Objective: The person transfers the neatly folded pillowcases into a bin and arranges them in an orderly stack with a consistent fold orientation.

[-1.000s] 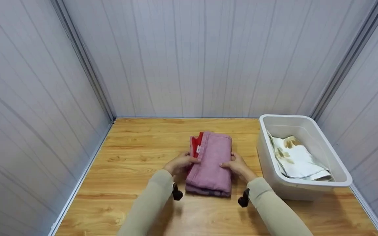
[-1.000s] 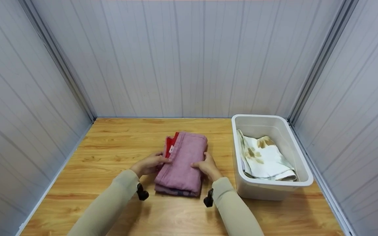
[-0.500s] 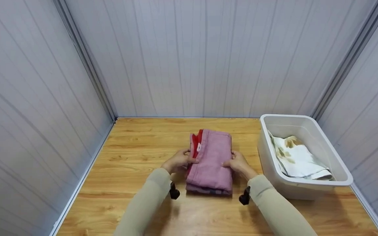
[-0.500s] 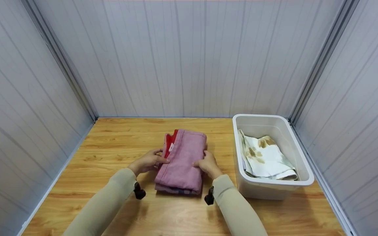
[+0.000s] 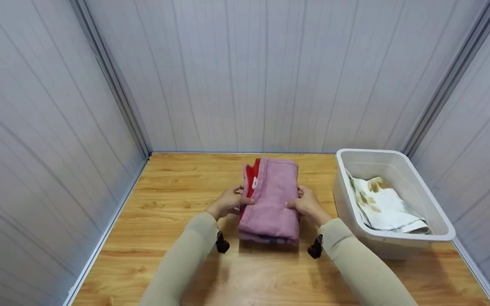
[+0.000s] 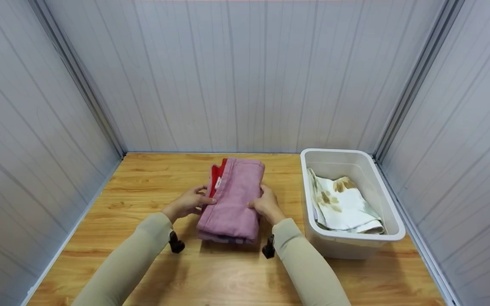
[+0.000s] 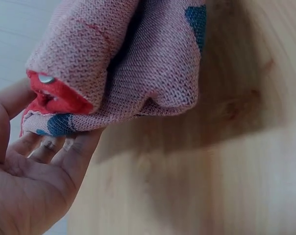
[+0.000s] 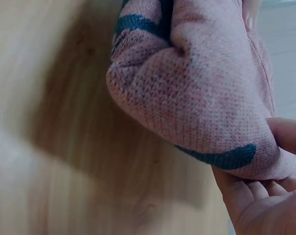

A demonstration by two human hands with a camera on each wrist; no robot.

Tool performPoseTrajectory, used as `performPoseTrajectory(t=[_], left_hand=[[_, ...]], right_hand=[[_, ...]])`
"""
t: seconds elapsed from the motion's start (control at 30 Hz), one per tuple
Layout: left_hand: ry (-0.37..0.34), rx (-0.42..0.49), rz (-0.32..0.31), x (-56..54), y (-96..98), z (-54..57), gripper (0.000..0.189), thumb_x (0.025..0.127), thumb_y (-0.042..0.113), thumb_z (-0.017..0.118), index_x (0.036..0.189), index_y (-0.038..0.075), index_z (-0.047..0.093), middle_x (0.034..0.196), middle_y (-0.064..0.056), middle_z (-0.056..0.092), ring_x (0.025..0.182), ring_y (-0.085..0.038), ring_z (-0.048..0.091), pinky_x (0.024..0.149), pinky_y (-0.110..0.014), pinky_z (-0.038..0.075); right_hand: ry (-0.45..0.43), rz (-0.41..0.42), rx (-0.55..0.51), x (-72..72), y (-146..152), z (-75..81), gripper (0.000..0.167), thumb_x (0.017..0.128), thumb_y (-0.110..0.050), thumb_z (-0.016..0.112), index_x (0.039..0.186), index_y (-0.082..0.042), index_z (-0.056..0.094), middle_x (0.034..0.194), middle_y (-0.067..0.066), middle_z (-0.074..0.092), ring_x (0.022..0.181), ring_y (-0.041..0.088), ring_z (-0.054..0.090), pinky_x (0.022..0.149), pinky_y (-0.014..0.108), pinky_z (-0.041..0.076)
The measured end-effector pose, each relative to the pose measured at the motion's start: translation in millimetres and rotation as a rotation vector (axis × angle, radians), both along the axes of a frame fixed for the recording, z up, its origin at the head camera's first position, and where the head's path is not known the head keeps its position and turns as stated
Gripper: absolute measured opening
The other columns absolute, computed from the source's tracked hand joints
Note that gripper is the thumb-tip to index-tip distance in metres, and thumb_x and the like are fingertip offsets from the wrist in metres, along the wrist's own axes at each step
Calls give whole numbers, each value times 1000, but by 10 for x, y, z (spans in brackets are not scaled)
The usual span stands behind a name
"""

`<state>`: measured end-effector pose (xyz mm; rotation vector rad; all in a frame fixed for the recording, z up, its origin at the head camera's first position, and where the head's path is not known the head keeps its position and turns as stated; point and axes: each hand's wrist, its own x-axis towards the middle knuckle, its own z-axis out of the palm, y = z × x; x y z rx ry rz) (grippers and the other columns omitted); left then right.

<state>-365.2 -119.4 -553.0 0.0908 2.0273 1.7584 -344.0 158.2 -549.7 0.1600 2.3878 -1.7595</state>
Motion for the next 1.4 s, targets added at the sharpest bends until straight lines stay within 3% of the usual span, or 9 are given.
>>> performPoseTrajectory(t=[0.17, 0.4, 0.5, 0.6, 0.87, 1.17, 1.4], left_hand=[[25, -10, 12, -46, -20, 118, 62, 94, 14, 82, 150, 10, 57, 136, -16, 65, 108, -25, 69, 84, -41, 64], [57, -38, 59, -84, -8, 244, 62, 95, 16, 80, 150, -1, 55, 135, -22, 67, 111, -27, 70, 92, -47, 66], [61, -43, 70, -86, -1, 285, 61, 96, 16, 80, 150, 0, 55, 132, -21, 67, 111, -27, 69, 93, -47, 66], [79, -43, 79, -91, 4, 339, 56, 96, 14, 80, 146, 1, 58, 129, -19, 68, 109, -27, 69, 90, -46, 67], [139, -32, 108, -142, 56, 581, 48, 94, 9, 80, 137, 0, 62, 110, -12, 70, 92, -21, 70, 66, -32, 63], [172, -44, 99, -199, 96, 811, 47, 94, 8, 82, 136, 1, 61, 118, -15, 69, 97, -22, 70, 65, -32, 63], [165, -43, 80, -208, 151, 963, 56, 95, 12, 82, 145, -2, 59, 128, -18, 69, 103, -23, 70, 70, -32, 65]], right_hand=[[-5, 3, 16, -31, -14, 163, 91, 90, 9, 74, 168, 8, 26, 162, 37, 46, 145, 49, 52, 119, 58, 49], [-4, -4, 7, -67, -53, 314, 90, 91, 10, 72, 168, 5, 27, 163, 37, 44, 146, 49, 51, 116, 59, 52], [0, -2, 6, -82, -54, 355, 89, 91, 11, 70, 169, 5, 26, 163, 37, 44, 147, 49, 50, 116, 60, 52], [19, -3, 14, -96, -53, 422, 91, 90, 12, 71, 168, 6, 25, 163, 37, 44, 148, 49, 49, 117, 60, 51], [76, -11, 56, -164, -56, 692, 88, 90, 11, 72, 168, 3, 31, 155, 35, 54, 143, 46, 55, 118, 57, 51], [118, -4, 72, -205, 9, 900, 88, 89, 12, 72, 167, 6, 31, 157, 36, 52, 145, 46, 54, 119, 57, 49], [155, 35, 117, -206, 96, 1038, 85, 91, 9, 73, 164, 9, 31, 156, 37, 51, 143, 47, 54, 119, 58, 50]])
